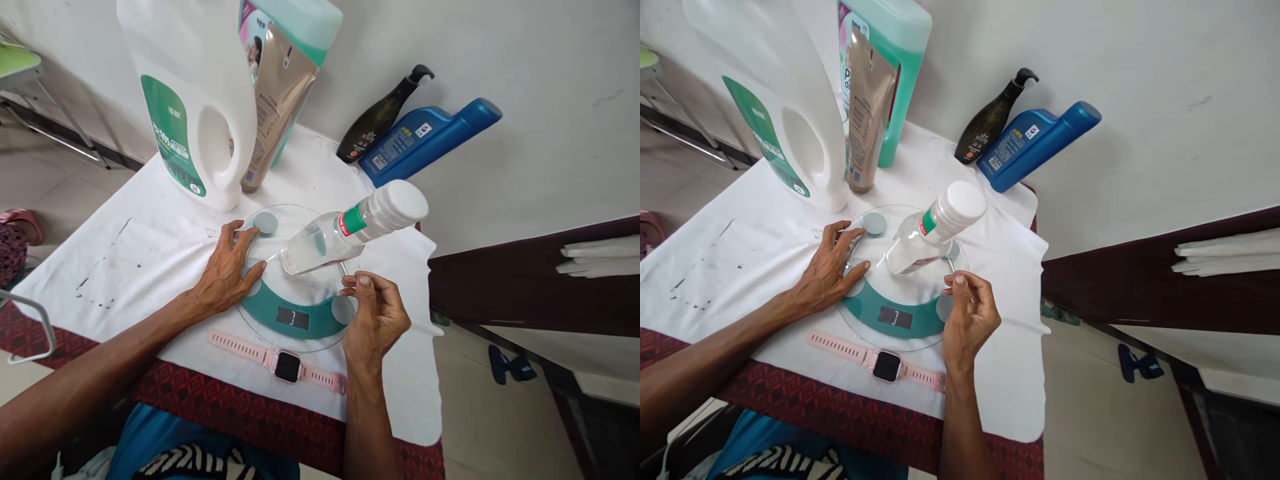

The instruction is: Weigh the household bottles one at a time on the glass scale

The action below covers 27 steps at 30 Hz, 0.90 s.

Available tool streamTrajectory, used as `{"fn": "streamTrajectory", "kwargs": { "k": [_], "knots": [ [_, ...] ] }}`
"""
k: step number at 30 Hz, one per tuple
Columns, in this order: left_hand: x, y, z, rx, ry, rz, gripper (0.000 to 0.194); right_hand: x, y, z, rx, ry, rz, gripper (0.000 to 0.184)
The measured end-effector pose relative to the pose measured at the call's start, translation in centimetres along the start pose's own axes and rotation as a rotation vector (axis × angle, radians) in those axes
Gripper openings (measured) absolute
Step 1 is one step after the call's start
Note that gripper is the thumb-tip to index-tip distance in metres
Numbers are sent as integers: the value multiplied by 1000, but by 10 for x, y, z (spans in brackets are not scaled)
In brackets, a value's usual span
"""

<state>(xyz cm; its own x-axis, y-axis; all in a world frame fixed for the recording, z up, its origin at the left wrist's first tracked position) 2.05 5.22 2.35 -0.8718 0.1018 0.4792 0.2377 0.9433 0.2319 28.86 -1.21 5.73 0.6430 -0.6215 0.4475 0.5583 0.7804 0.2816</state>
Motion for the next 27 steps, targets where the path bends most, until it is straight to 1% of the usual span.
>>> {"fn": "streamTrajectory", "kwargs": {
  "k": [9, 14, 19, 23, 27],
  "knots": [
    [-1, 0, 2, 29, 17, 23, 58, 11, 2, -9, -21, -46, -10, 31],
    [-1, 0, 4, 37, 13, 33, 60, 10, 3, -12, -30, -52, 0, 33],
    [0, 0, 4, 25, -4, 19, 57, 8, 4, -15, -25, -70, 23, 33],
    [0, 0, 4, 44, -16, 25, 58, 6, 4, -18, -30, -84, 36, 33],
    [-1, 0, 4, 61, -32, 35, 57, 7, 3, -18, -37, -82, 21, 35]
  ]
}}
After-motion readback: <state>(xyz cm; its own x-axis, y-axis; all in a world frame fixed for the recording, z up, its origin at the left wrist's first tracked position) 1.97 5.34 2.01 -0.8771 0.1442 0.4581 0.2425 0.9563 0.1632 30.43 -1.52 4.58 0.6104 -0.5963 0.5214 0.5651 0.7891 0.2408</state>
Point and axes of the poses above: each hand's wrist, its own y-axis towards the middle knuckle, its own x-axis out of the back of the hand, z = x × y, the point moved 9 cm from there along y, towards the middle knuckle, and after that the axes turned 13 degrees about -y, right-handed, at the moved point
